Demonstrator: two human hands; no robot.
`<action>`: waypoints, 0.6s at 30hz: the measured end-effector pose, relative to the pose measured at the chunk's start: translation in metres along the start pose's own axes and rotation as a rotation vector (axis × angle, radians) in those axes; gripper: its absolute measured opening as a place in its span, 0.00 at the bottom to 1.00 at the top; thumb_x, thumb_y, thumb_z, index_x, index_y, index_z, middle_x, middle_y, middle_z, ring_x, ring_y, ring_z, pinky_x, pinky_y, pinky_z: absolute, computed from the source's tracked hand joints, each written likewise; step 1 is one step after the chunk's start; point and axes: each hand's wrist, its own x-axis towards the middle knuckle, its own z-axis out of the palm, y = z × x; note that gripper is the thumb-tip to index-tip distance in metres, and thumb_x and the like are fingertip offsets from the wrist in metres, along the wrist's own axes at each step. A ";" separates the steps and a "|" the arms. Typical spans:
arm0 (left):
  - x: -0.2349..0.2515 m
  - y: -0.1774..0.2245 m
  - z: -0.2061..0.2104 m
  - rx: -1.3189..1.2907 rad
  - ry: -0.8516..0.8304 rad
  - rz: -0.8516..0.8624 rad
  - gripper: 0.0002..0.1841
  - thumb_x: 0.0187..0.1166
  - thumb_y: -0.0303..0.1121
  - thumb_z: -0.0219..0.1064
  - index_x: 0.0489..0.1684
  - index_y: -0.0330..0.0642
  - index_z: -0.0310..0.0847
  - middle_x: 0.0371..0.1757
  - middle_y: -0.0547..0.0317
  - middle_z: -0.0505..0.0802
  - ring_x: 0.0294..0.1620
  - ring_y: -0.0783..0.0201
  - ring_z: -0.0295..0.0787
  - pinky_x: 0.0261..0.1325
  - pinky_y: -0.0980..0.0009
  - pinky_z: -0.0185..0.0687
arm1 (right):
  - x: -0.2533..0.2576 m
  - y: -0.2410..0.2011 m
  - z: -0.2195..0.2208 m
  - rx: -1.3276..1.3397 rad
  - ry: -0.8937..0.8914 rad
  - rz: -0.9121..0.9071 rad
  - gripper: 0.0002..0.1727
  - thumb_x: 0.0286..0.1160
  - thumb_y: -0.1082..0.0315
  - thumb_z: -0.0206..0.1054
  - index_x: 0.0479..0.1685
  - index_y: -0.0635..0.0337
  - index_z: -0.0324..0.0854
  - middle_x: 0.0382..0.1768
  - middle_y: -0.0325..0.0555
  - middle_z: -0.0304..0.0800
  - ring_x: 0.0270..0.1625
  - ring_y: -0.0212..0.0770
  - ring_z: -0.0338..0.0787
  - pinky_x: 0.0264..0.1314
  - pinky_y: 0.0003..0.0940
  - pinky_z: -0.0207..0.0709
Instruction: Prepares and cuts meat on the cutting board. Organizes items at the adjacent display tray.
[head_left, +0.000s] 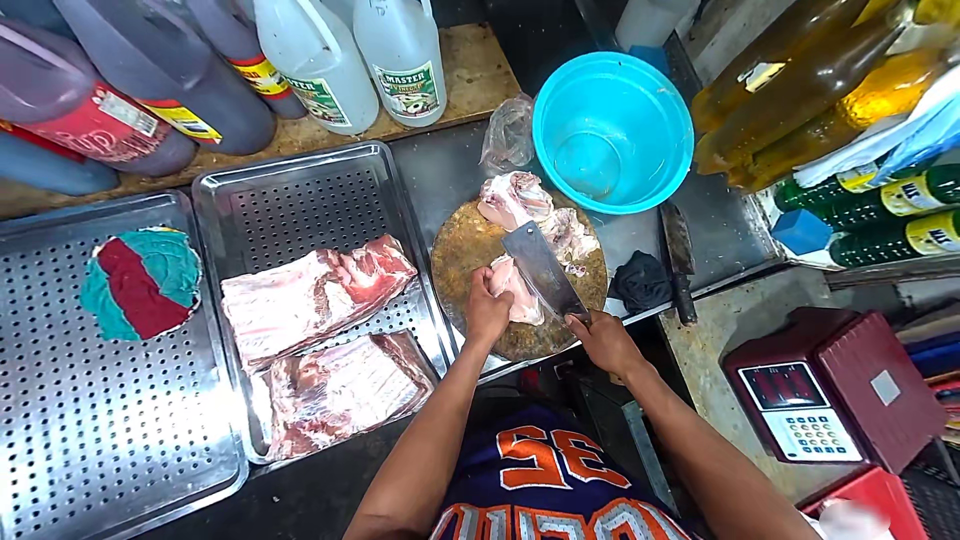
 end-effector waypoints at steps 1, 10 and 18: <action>0.000 -0.001 0.001 -0.006 0.002 -0.005 0.29 0.65 0.25 0.73 0.67 0.48 0.69 0.48 0.52 0.92 0.47 0.55 0.92 0.47 0.48 0.89 | -0.001 0.002 -0.002 0.002 -0.023 0.011 0.26 0.89 0.41 0.55 0.46 0.54 0.87 0.33 0.44 0.88 0.37 0.42 0.89 0.46 0.47 0.82; 0.006 -0.001 0.001 -0.133 -0.028 -0.030 0.29 0.64 0.20 0.71 0.68 0.45 0.70 0.49 0.50 0.92 0.47 0.54 0.92 0.47 0.51 0.90 | 0.014 0.000 -0.035 0.190 -0.251 0.084 0.28 0.88 0.38 0.56 0.49 0.58 0.80 0.20 0.42 0.78 0.16 0.38 0.79 0.21 0.36 0.79; 0.003 -0.002 0.003 -0.087 -0.036 -0.015 0.29 0.65 0.21 0.70 0.69 0.46 0.70 0.50 0.50 0.93 0.48 0.54 0.93 0.48 0.49 0.90 | 0.016 -0.014 -0.028 0.064 -0.151 0.050 0.30 0.88 0.39 0.55 0.46 0.60 0.83 0.26 0.47 0.82 0.21 0.41 0.83 0.30 0.42 0.82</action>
